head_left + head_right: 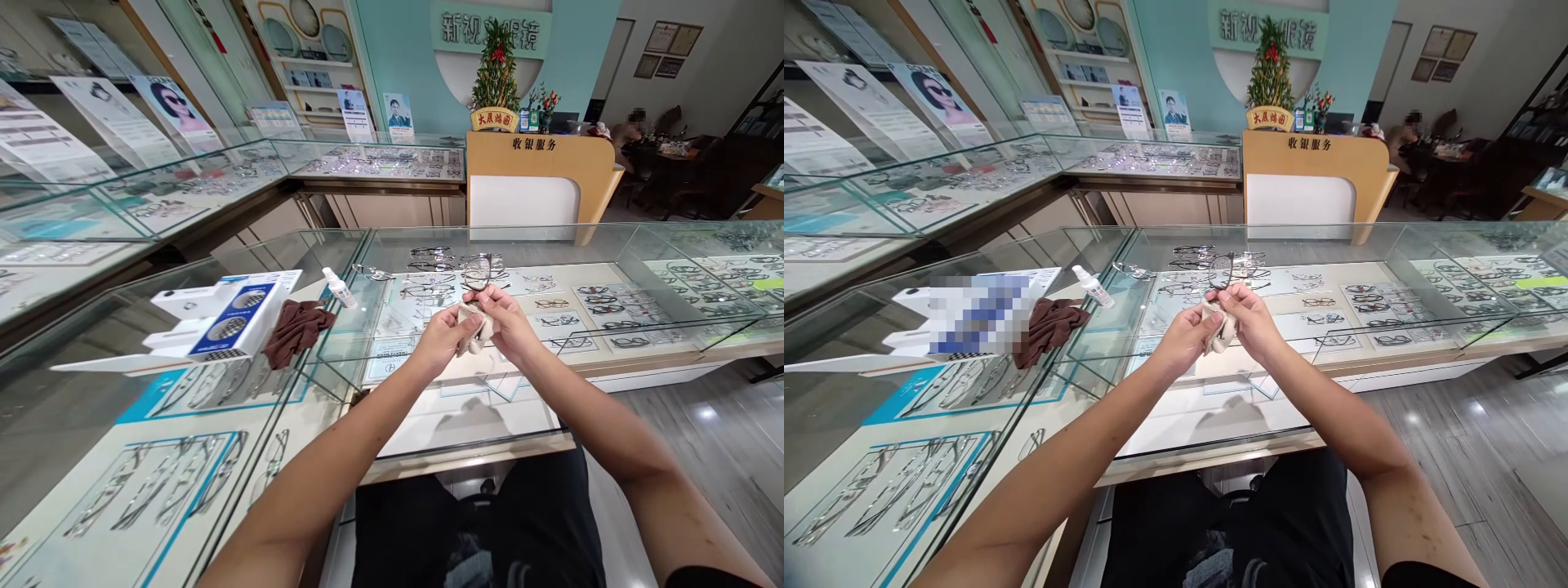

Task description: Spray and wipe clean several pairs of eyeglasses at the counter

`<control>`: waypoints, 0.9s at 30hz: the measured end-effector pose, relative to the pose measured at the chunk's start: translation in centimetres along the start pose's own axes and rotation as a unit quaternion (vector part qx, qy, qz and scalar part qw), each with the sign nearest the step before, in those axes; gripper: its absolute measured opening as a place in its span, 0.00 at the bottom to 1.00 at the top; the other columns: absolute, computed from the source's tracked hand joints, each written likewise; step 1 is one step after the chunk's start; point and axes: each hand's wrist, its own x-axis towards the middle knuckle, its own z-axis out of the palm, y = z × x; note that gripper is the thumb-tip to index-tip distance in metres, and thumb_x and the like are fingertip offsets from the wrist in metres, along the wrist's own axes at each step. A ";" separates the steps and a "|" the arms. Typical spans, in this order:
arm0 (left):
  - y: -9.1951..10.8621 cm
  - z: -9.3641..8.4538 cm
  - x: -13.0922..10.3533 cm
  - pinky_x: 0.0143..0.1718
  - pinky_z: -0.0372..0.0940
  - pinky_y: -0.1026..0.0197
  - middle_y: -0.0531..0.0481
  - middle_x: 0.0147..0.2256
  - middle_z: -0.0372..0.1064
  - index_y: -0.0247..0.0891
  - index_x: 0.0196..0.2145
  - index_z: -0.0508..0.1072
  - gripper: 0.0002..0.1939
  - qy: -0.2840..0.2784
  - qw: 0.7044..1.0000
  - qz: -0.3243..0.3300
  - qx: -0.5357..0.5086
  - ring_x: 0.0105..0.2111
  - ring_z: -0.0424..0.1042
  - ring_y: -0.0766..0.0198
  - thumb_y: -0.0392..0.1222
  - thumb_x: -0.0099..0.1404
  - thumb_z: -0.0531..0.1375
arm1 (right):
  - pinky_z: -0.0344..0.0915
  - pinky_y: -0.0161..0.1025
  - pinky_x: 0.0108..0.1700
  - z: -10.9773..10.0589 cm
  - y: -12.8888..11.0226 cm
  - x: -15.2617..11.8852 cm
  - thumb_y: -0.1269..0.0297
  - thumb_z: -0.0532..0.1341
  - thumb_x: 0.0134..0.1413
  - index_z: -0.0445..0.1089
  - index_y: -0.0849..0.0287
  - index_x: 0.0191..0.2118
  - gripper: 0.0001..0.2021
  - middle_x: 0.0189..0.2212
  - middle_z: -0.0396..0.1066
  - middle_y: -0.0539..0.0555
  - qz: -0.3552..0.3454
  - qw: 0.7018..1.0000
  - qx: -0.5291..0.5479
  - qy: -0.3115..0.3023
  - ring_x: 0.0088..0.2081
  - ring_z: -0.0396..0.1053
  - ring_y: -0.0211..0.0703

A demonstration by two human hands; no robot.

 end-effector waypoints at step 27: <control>0.1 0.1 0.0 0.21 0.55 0.65 0.57 0.20 0.63 0.37 0.30 0.73 0.37 0.090 0.988 0.106 0.071 0.20 0.60 0.71 0.79 0.54 0.69 | 0.73 0.38 0.42 0.2 0.5 -0.1 0.46 0.83 0.35 0.73 0.51 0.30 0.24 0.35 0.80 0.48 0.012 1.000 -0.017 0.020 0.35 0.75 0.40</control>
